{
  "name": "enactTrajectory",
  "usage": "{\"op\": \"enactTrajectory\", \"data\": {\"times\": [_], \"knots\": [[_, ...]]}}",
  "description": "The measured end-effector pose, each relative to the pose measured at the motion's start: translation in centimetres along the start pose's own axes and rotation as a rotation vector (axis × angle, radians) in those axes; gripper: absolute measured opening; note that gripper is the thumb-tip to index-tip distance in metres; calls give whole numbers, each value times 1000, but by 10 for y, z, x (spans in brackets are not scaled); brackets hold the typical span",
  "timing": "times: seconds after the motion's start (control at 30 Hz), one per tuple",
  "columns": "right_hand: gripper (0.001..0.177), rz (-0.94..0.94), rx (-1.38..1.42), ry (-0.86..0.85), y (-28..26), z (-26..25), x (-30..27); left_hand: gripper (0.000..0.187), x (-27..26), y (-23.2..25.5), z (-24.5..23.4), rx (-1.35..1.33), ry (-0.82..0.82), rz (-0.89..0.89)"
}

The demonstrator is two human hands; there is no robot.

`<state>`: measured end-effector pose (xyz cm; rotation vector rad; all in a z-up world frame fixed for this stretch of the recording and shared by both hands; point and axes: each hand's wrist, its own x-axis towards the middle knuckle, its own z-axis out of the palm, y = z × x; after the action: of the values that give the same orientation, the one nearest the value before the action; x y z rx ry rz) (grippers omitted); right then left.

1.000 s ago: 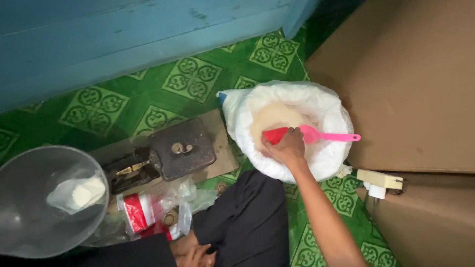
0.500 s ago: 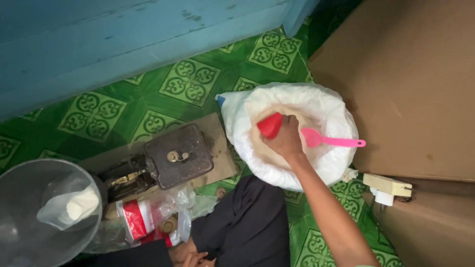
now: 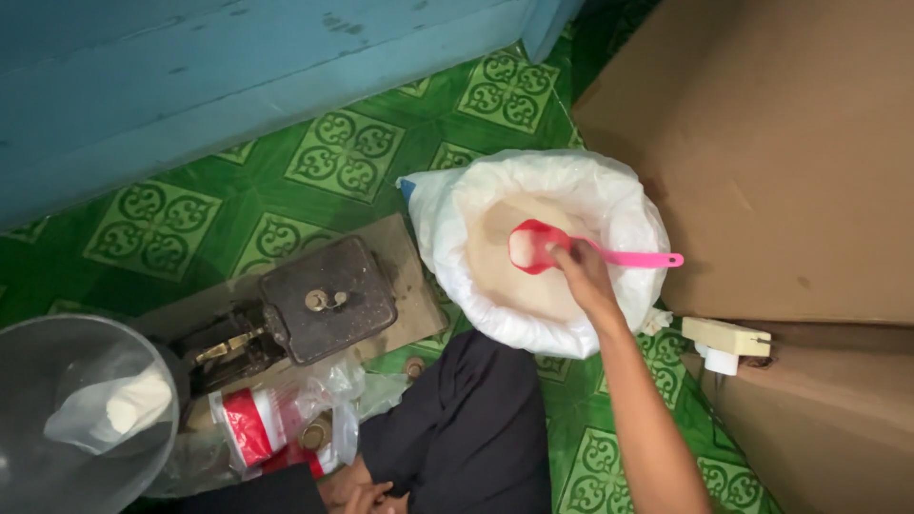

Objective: The person scoops sugar from a bag into plastic pouches using a red cup, then ties the pouches shut and places them into a black bin.

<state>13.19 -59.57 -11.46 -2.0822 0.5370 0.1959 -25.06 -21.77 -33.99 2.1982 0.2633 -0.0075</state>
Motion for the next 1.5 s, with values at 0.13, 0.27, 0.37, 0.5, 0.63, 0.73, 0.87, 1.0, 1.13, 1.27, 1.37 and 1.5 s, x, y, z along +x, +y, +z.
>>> {"op": "enactTrajectory", "data": {"times": [0.13, 0.27, 0.37, 0.5, 0.63, 0.73, 0.87, 1.0, 1.13, 1.27, 1.37, 1.5], "knots": [[29, 62, 173, 40, -21, -11, -21, 43, 2, 19, -16, -86, -169, -375], [37, 45, 165, 33, -32, -16, -32, 39, 15, 20, -14, -55, 49, 117], [43, -29, 195, 52, -37, -16, -38, 45, 23, 23, -22, -123, 145, 161], [39, -110, 164, 46, -62, -11, -52, 38, 29, 58, -50, 132, -148, 71], [39, -224, 133, -5, -111, 12, -79, 31, 38, 117, -88, 90, -71, -49], [48, -272, 71, -95, -178, 42, -119, 30, 45, 121, -107, -35, -51, 100], [45, -376, 126, -223, -222, 97, -149, 28, 73, 182, -176, -136, 2, 49], [46, -488, 223, -366, -256, 156, -176, 24, 103, 218, -236, -267, 197, 364], [58, -542, 151, -402, -292, 205, -208, 26, 127, 225, -269, -271, 497, 313], [66, -678, -176, -289, -303, 233, -222, 48, 152, 232, -301, -302, 637, 172], [70, -822, -279, -235, -308, 248, -230, 70, 171, 230, -318, -367, 584, 104], [78, -931, -171, -228, -303, 262, -232, 89, 189, 231, -340, -462, 467, 62]]}}
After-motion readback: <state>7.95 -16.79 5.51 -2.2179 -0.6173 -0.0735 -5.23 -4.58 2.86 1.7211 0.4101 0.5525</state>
